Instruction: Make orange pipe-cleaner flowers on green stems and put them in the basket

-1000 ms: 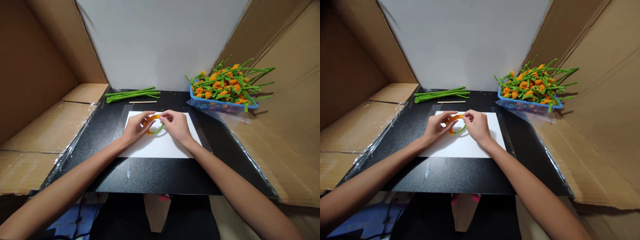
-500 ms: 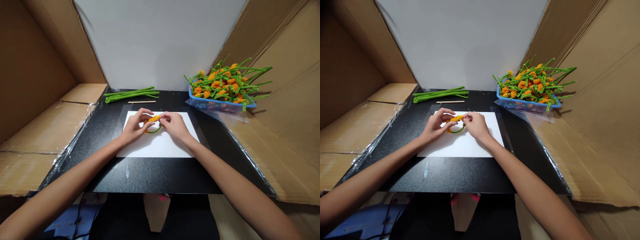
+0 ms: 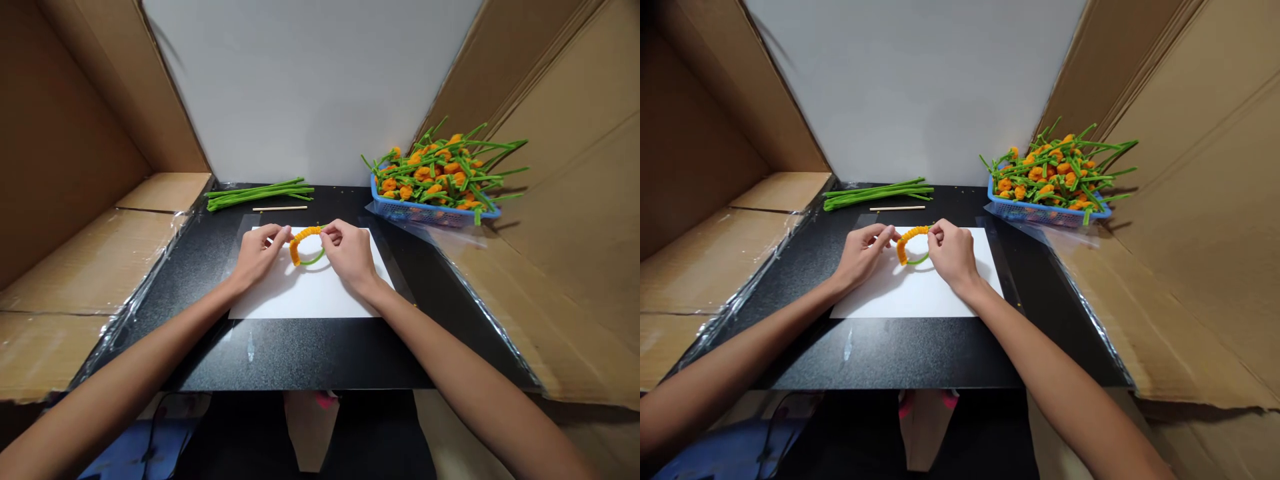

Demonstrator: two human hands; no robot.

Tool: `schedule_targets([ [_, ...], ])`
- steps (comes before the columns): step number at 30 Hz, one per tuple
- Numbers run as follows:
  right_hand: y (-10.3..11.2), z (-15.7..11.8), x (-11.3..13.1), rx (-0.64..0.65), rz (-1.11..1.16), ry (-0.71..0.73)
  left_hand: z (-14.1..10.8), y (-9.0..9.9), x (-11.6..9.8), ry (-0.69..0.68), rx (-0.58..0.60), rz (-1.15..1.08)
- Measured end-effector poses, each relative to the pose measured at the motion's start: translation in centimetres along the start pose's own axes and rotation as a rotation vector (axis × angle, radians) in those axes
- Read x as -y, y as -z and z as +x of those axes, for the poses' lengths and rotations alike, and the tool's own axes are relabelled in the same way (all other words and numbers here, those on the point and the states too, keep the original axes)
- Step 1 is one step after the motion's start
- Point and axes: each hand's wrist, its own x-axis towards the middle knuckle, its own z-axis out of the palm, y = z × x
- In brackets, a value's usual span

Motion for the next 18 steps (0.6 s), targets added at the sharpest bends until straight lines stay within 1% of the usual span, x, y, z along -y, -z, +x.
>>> schedule_targets([
  [3, 0.0, 0.0, 0.0, -0.020, -0.001, 0.010, -0.1, -0.1, 0.1, -0.014, 0.031, 0.020],
  [6, -0.1, -0.1, -0.1, -0.011, -0.002, 0.020, -0.1, -0.1, 0.3, -0.002, 0.062, 0.054],
  [10, -0.3, -0.3, -0.2, 0.046, 0.026, 0.032, -0.1, -0.1, 0.3, 0.039, 0.039, 0.076],
  [12, -0.3, -0.2, -0.3, 0.088, 0.054, 0.052, 0.1, 0.0, 0.5, 0.073, 0.060, 0.035],
  [15, 0.1, 0.2, -0.5, 0.183, 0.057, 0.066, 0.5, 0.1, 1.0, 0.144, 0.115, -0.119],
  [18, 0.6, 0.6, -0.7, 0.249, -0.021, 0.068, 0.8, 0.3, 1.3, 0.269, 0.162, -0.248],
])
